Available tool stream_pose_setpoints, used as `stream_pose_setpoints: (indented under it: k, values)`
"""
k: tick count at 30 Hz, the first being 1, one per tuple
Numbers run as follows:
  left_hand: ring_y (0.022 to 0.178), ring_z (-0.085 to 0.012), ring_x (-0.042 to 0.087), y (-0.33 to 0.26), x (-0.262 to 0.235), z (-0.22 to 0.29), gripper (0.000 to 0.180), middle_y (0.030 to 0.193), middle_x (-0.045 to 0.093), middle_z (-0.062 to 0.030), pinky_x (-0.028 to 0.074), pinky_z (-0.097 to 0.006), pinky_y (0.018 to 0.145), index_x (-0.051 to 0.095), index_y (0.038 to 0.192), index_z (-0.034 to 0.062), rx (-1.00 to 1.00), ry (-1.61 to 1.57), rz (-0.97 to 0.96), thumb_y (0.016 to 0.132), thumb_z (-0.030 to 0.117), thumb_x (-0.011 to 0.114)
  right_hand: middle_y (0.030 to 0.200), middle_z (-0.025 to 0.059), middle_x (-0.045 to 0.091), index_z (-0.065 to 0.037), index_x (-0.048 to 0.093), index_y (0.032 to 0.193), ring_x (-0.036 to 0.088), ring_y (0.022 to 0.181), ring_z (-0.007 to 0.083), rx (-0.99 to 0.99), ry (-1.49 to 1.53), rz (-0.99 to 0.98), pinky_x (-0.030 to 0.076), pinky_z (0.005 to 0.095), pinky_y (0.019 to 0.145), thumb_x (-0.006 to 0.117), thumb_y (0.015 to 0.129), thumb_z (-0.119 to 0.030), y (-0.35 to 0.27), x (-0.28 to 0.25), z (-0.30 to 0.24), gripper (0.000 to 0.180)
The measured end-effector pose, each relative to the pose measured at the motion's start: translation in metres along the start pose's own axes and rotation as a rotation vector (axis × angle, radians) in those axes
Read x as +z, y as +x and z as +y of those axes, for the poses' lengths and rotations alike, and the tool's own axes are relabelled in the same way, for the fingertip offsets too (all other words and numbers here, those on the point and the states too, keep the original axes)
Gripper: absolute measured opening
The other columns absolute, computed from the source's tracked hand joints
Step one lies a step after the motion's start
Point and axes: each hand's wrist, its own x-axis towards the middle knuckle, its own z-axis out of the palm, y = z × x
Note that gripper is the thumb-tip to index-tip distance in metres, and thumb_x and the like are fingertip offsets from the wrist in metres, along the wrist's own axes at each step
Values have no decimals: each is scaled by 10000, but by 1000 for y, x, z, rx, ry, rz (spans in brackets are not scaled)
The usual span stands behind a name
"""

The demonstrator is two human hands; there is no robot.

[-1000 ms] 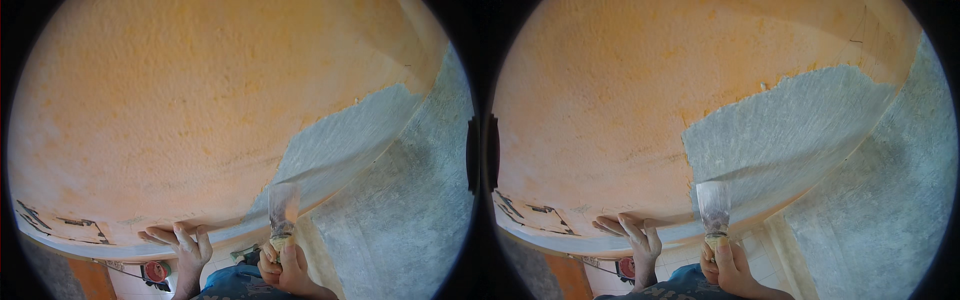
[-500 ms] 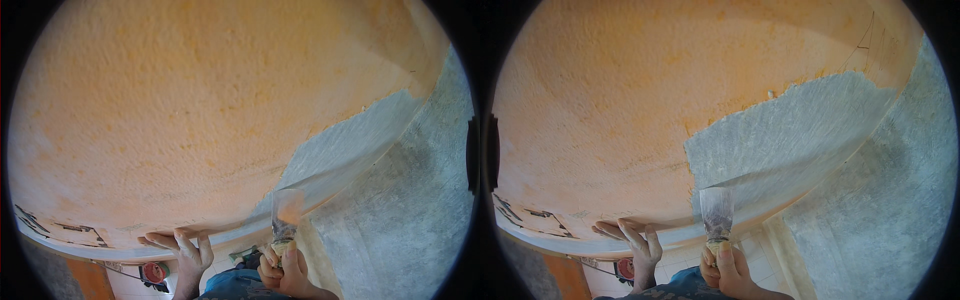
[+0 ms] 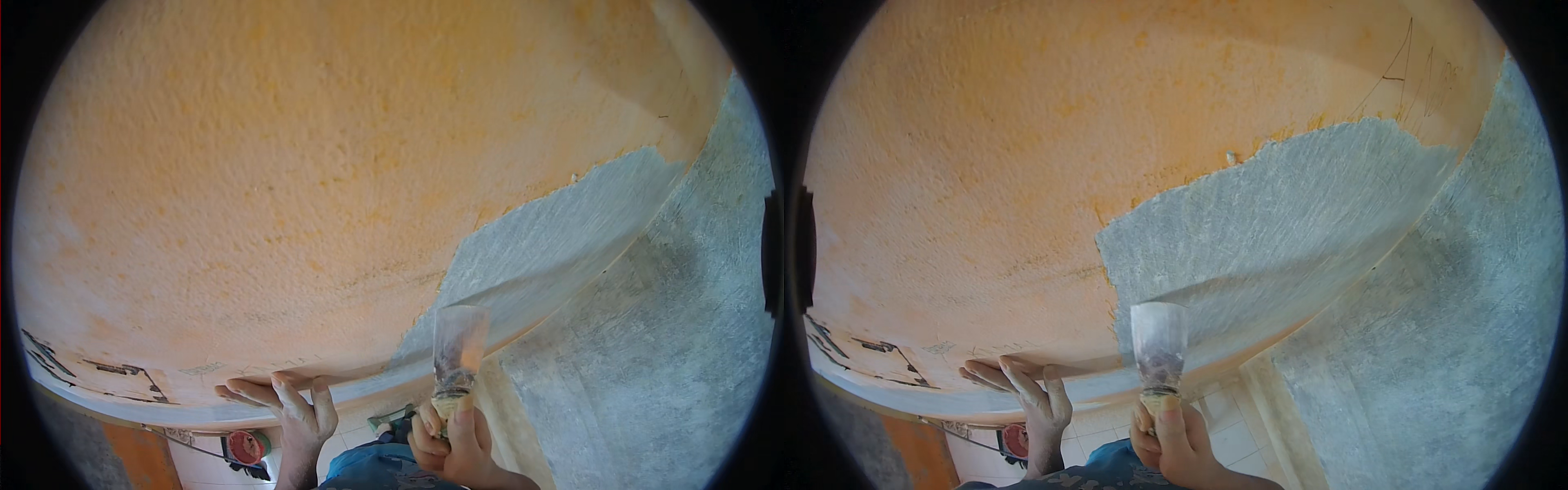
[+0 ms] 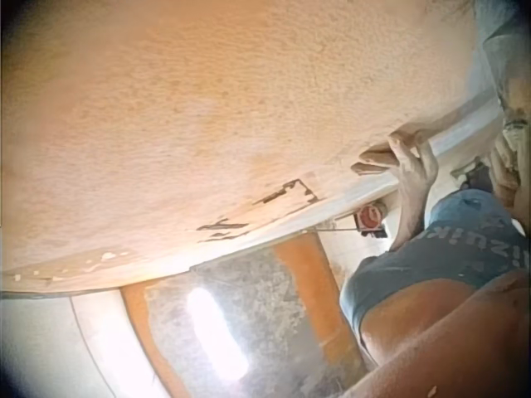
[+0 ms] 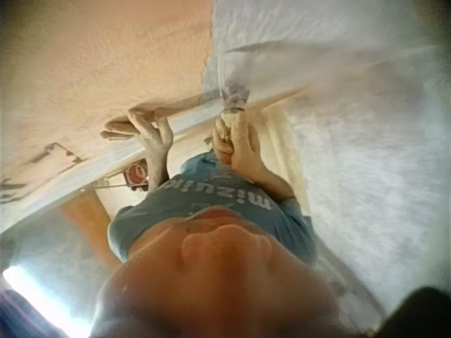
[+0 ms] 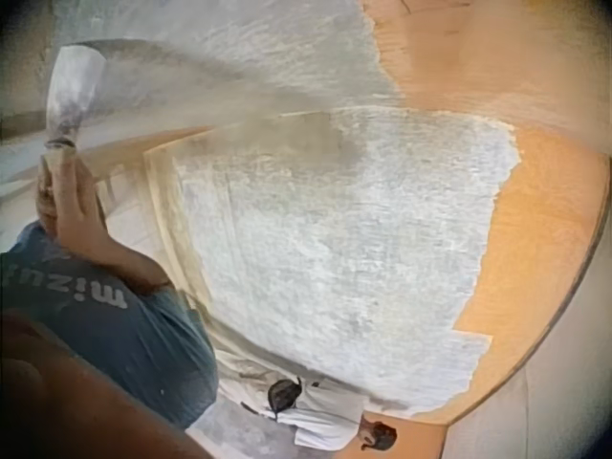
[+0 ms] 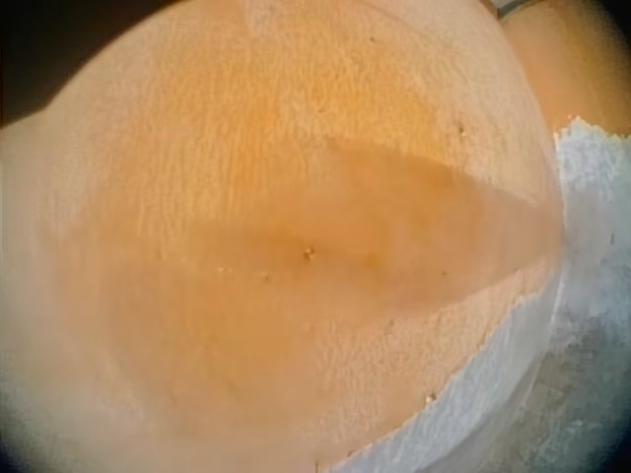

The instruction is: The person scrapes old paint or plaster from a wall using a handheld putty knife scraper.

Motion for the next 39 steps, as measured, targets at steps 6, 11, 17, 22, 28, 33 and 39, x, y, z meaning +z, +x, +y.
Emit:
stream_pose_setpoints:
  k: [6, 11, 17, 22, 28, 33, 39]
  values:
    - [1376, -482, -232, -4, -3, 8, 677, 1511, -192, -295, -111, -649, 1051, 51, 1504, 64, -22, -98, 34, 968, 232, 429, 571, -11, 353, -96, 446, 853, 264, 451, 66, 32, 52, -21, 196, 230, 394, 370, 945, -603, 0, -7, -2, 521]
    - [1399, -494, -121, 6, -16, 21, 624, 1527, -78, -299, -55, -643, 1072, 196, 1473, 8, -31, -230, 76, 953, 255, 437, 619, -9, 382, -61, 425, 894, 308, 479, 56, -14, 81, -168, 240, 213, 412, 309, 999, -513, 7, -6, -13, 479]
    - [1210, -367, 490, 15, -30, 59, 550, 1269, 509, -268, 318, -433, 1063, 360, 1350, -58, 84, -1390, -443, 952, 306, 469, 643, 10, 409, -28, 457, 983, 347, 478, 69, 63, 153, -256, 277, 211, 421, 321, 998, -515, -8, -24, -3, 506]
    - [989, -266, 616, 62, -23, 98, 544, 1006, 626, -201, 455, -378, 913, 446, 1209, -41, -348, -2007, -890, 985, 453, 401, 737, 56, 471, -9, 455, 1044, 427, 515, 119, 41, -25, -230, 353, 237, 454, 283, 1015, -480, -14, -26, 7, 503]
    - [459, -117, 516, 94, -18, 113, 428, 565, 522, -21, 484, -263, 537, 481, 923, 83, -530, -2032, -832, 1013, 472, 325, 698, 55, 494, -8, 457, 1033, 407, 498, 80, -402, -617, -27, 342, 230, 461, 359, 1018, -237, -5, -33, 22, 250]
    - [343, -89, 412, 89, -11, 119, 423, 465, 424, 9, 382, -212, 360, 427, 823, 112, -527, -2024, -872, 1011, 479, 331, 653, 51, 475, 0, 441, 998, 378, 437, 70, -340, -435, -181, 318, 214, 462, 369, 1013, -211, 6, -42, 28, 224]
    - [319, -82, 377, 93, -20, 124, 414, 459, 382, 24, 351, -218, 321, 408, 805, 120, -643, -2091, -899, 1010, 474, 347, 668, 61, 481, -3, 427, 953, 421, 456, 84, -302, -437, -159, 300, 210, 446, 373, 1013, -226, -5, -31, 15, 237]
